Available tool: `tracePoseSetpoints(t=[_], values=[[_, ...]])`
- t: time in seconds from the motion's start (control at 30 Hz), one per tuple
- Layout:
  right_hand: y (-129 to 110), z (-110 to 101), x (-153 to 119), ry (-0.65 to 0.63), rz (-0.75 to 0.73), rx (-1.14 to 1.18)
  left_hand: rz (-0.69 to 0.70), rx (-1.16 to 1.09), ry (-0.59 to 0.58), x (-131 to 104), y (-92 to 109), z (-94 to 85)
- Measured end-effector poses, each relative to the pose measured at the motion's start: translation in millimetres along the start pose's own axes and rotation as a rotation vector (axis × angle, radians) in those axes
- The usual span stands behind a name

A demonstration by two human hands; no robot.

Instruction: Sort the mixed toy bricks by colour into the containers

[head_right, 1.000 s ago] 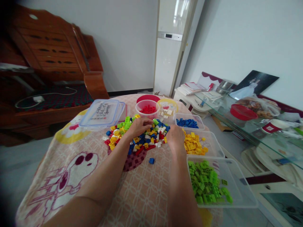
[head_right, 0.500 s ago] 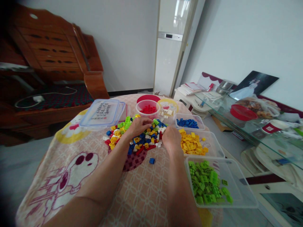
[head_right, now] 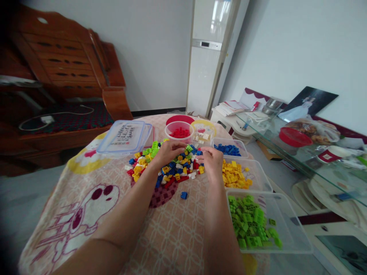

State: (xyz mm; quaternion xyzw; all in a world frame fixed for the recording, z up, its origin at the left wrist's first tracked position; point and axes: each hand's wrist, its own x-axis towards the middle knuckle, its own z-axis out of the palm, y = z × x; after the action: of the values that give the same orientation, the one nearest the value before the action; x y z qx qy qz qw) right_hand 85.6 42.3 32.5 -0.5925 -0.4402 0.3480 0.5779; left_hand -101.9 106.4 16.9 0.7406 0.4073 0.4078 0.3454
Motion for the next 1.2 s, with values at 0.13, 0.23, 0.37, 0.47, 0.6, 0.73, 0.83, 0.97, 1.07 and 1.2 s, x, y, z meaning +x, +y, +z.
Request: tracePoseSetpoints(t=[0.13, 0.23, 0.37, 0.47, 0.6, 0.73, 0.83, 0.97, 1.07, 1.2], values=[[-10.9, 5.5, -8.4, -0.133, 0.005, 0.16, -0.032, -0.274, -0.062, 0.7, 5.0, 6.7], [-13.5, 8.6, -12.2, -0.215, 0.012, 0.181, -0.098, -0.419, -0.173, -0.8, 7.7, 10.3], [-9.5, 13.6, -11.7, -0.218, 0.008, 0.19, -0.158, -0.537, -0.227, -2.3, 8.7, 12.6], [-6.1, 18.4, -10.0, -0.125, -0.022, 0.197, -0.184, -0.586, -0.169, -2.2, 8.4, 14.7], [-4.1, 23.2, -10.7, -0.117, -0.014, 0.137, -0.191, -0.583, -0.092, -2.4, 9.6, 18.1], [-2.0, 24.2, -10.6, -0.124, 0.002, 0.136, -0.202, -0.607, -0.077, -2.3, 11.9, 20.0], [3.5, 22.9, -4.5, 0.001, 0.007, 0.161, -0.204, -0.602, -0.044, -0.6, 10.2, 20.2], [19.2, 16.2, 12.3, 0.317, -0.07, 0.245, -0.2, -0.464, -0.035, 1.4, 4.5, 21.1], [33.4, 6.2, 25.2, 0.496, -0.153, 0.216, -0.189, -0.359, -0.058, 0.7, 2.9, 22.9], [47.6, -7.8, 33.6, 0.549, -0.187, 0.014, -0.173, -0.323, -0.034, -0.1, 3.0, 25.5]])
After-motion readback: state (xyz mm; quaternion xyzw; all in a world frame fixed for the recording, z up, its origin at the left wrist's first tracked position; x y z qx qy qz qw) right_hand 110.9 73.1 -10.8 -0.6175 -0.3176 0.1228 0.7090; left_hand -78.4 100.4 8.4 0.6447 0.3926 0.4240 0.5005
